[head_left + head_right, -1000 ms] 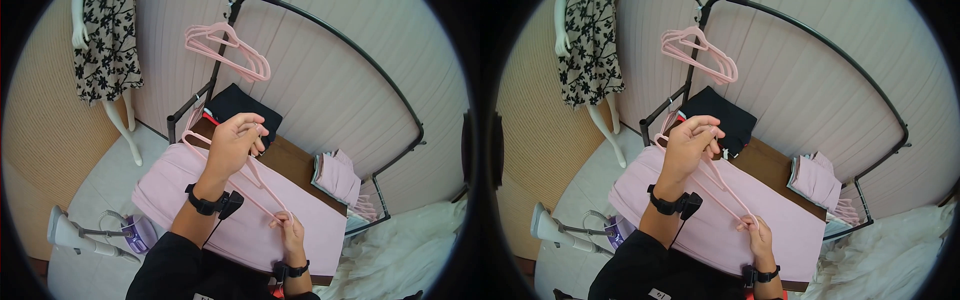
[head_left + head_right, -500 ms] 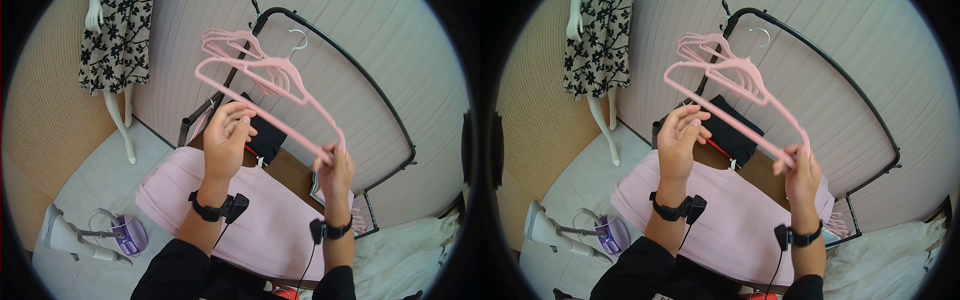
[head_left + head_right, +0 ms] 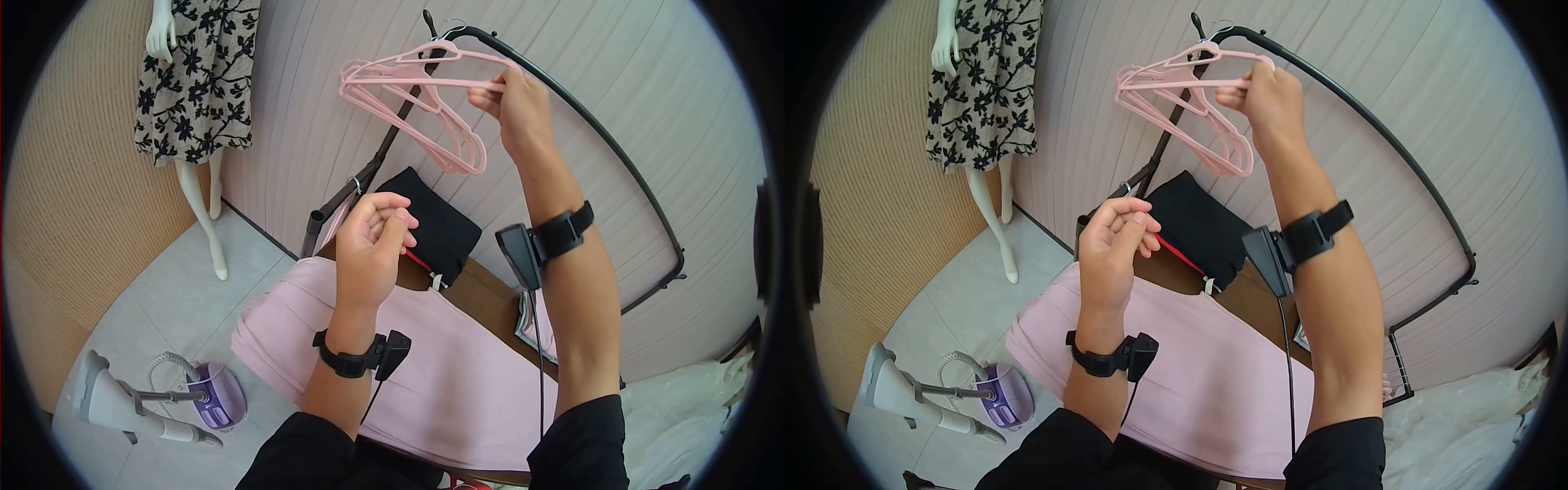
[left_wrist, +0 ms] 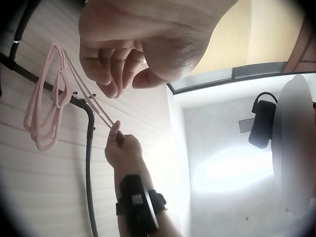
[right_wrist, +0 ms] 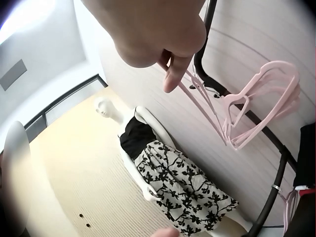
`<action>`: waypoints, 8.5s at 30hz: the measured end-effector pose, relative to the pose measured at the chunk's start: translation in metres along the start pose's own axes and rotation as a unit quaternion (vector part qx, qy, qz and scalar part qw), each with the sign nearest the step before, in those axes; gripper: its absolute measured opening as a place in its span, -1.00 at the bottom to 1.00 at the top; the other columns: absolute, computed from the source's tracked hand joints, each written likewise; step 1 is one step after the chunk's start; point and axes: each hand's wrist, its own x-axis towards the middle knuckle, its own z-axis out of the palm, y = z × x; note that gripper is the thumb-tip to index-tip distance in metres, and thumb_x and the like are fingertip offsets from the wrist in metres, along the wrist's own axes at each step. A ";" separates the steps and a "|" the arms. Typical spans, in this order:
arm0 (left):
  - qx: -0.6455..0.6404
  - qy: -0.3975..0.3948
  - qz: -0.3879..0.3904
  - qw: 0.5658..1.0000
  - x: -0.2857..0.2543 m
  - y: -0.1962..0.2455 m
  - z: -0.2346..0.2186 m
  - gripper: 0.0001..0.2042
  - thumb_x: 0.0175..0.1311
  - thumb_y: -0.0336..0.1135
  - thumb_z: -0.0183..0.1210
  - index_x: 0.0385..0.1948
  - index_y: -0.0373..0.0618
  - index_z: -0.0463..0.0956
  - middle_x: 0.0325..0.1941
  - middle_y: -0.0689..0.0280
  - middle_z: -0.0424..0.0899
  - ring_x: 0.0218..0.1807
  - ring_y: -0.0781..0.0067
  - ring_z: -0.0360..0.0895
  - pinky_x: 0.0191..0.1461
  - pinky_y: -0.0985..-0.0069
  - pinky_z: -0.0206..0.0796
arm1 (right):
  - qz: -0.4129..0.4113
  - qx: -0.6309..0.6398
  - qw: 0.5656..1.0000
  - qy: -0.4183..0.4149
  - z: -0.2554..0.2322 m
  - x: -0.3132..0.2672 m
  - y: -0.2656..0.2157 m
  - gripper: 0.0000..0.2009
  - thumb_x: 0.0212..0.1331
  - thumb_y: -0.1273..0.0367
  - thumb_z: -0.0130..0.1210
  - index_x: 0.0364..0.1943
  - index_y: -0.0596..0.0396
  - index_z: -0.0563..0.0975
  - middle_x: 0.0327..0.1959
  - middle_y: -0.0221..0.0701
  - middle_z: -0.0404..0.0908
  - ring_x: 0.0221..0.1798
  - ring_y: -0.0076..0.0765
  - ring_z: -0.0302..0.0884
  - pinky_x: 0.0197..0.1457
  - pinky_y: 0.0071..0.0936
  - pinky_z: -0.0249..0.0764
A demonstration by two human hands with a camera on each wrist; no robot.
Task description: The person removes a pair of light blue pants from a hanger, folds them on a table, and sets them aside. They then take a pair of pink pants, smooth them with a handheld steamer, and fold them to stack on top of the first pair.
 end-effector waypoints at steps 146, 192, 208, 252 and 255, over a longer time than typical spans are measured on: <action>0.733 0.042 0.065 0.676 -0.227 0.143 -0.127 -0.41 0.13 -0.59 0.26 0.24 -0.37 0.25 -0.17 0.14 0.56 -0.07 0.36 0.51 -0.03 0.47 0.39 | 0.387 -0.550 0.654 0.348 -0.403 -0.655 0.057 -0.63 0.32 0.27 0.04 0.12 0.16 0.52 0.15 -0.16 0.54 0.21 -0.12 0.46 0.30 -0.33 0.30; 0.638 -0.263 -0.250 0.680 -0.192 0.125 -0.053 -0.42 -0.08 -0.64 0.31 0.13 -0.34 0.49 0.08 -0.03 0.63 0.06 0.23 0.61 0.16 0.41 0.36 | 0.382 -0.507 0.745 0.206 -0.377 -0.619 0.052 -0.57 0.43 0.32 -0.06 0.30 0.23 0.37 0.31 -0.09 0.42 0.36 -0.23 0.37 0.39 -0.39 0.23; 0.499 -0.501 -0.204 0.677 -0.213 0.030 0.023 -0.48 -0.03 -0.63 0.27 0.10 -0.38 0.49 0.04 -0.09 0.63 0.04 0.12 0.62 0.17 0.35 0.37 | 0.366 -0.495 0.733 0.288 -0.380 -0.617 0.047 -0.56 0.25 0.22 0.12 0.17 0.13 0.50 0.08 0.00 0.59 0.18 -0.02 0.55 0.23 -0.34 0.40; 0.325 -0.535 -0.526 0.576 -0.177 -0.005 0.064 -0.57 0.23 -0.48 0.20 0.16 -0.21 0.38 -0.26 0.23 0.57 -0.42 0.47 0.57 -0.31 0.55 0.43 | 0.299 -0.421 0.800 0.306 -0.393 -0.602 0.064 -0.74 0.22 0.36 0.13 -0.06 0.18 0.62 0.21 -0.18 0.54 0.20 -0.21 0.53 0.23 -0.43 0.39; 0.103 -0.460 -0.610 0.638 -0.188 -0.007 0.045 -0.64 0.24 -0.46 0.10 0.08 -0.26 0.34 -0.24 0.02 0.54 -0.46 0.15 0.66 -0.42 0.33 0.57 | 0.289 -0.420 0.804 0.305 -0.395 -0.604 0.067 -0.75 0.23 0.37 0.13 -0.06 0.17 0.61 0.19 -0.19 0.56 0.19 -0.22 0.54 0.23 -0.43 0.40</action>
